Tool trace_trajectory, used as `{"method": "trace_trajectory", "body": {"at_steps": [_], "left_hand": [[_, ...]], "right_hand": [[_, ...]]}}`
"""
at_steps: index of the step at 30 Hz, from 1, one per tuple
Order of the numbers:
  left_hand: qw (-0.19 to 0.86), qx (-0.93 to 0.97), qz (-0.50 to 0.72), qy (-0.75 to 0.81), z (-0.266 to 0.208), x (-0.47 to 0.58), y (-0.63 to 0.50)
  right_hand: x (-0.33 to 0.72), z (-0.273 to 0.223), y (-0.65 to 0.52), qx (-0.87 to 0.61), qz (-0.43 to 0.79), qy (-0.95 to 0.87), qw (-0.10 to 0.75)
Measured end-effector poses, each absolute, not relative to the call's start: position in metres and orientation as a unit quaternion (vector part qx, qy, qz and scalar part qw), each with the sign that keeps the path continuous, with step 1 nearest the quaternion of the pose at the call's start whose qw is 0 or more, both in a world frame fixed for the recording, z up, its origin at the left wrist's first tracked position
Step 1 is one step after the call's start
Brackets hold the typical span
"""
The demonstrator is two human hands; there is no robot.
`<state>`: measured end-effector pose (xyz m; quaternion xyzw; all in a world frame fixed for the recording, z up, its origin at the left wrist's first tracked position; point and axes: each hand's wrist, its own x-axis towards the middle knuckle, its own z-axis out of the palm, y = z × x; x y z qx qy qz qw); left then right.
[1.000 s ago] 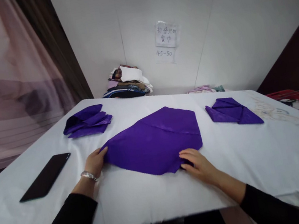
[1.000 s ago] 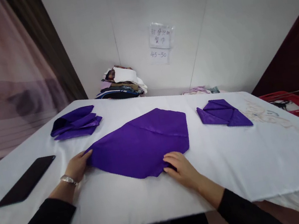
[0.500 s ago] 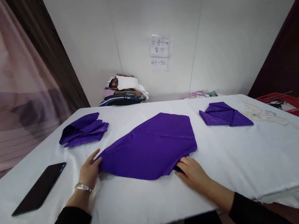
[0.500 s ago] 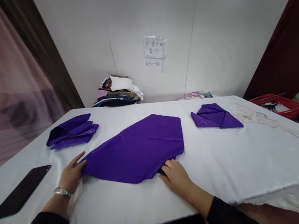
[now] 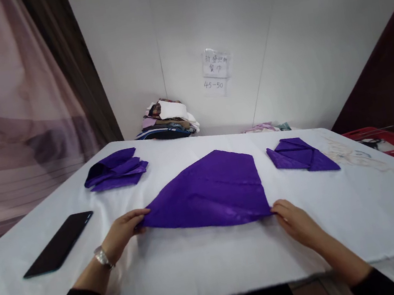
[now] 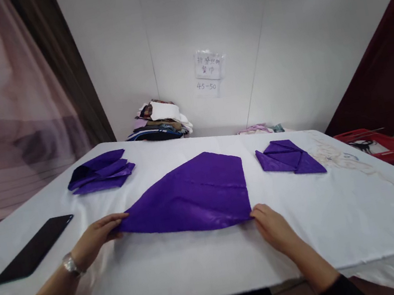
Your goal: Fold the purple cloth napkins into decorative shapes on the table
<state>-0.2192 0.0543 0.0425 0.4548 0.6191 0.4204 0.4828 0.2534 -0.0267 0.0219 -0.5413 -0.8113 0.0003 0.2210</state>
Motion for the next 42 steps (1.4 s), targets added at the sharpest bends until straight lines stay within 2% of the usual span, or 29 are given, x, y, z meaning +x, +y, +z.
{"method": "trace_trajectory", "body": {"at_steps": [3,6,9,13,16,19,22,25,28,37,42], "left_hand": [[0.523,0.518,0.337,0.587,0.056,-0.214,0.03],[0.55,0.554,0.307,0.544,0.068,-0.204,0.018],[0.581,0.554,0.329,0.497,0.075,-0.191,0.032],[0.625,0.494,0.397,0.456,0.084,-0.163,0.094],[0.576,0.494,0.454,0.466,0.105,-0.139,0.153],[0.462,0.513,0.54,0.482,0.143,-0.124,0.196],[0.407,0.541,0.592,0.437,0.183,-0.122,0.208],[0.318,0.59,0.63,0.391,0.2,-0.133,0.189],[0.273,0.604,0.622,0.417,0.188,-0.151,0.158],[0.367,0.564,0.476,0.566,0.098,-0.198,0.08],[0.338,0.608,0.42,0.583,0.055,-0.209,0.044]], "right_hand": [[0.29,0.028,-0.056,-0.589,-0.003,-0.763,0.265],[0.309,0.027,-0.073,-0.622,0.027,-0.724,0.297],[0.311,0.029,-0.06,-0.626,0.022,-0.706,0.33],[0.306,0.053,0.005,-0.62,-0.007,-0.713,0.327],[0.305,0.09,0.065,-0.6,-0.065,-0.722,0.337],[0.305,0.137,0.103,-0.598,-0.149,-0.691,0.379],[0.301,0.176,0.103,-0.572,-0.224,-0.677,0.405],[0.292,0.19,0.075,-0.543,-0.262,-0.689,0.403],[0.284,0.179,0.045,-0.517,-0.238,-0.723,0.391],[0.282,0.08,-0.001,-0.504,-0.12,-0.791,0.326],[0.276,0.037,-0.034,-0.514,-0.036,-0.804,0.297]]}}
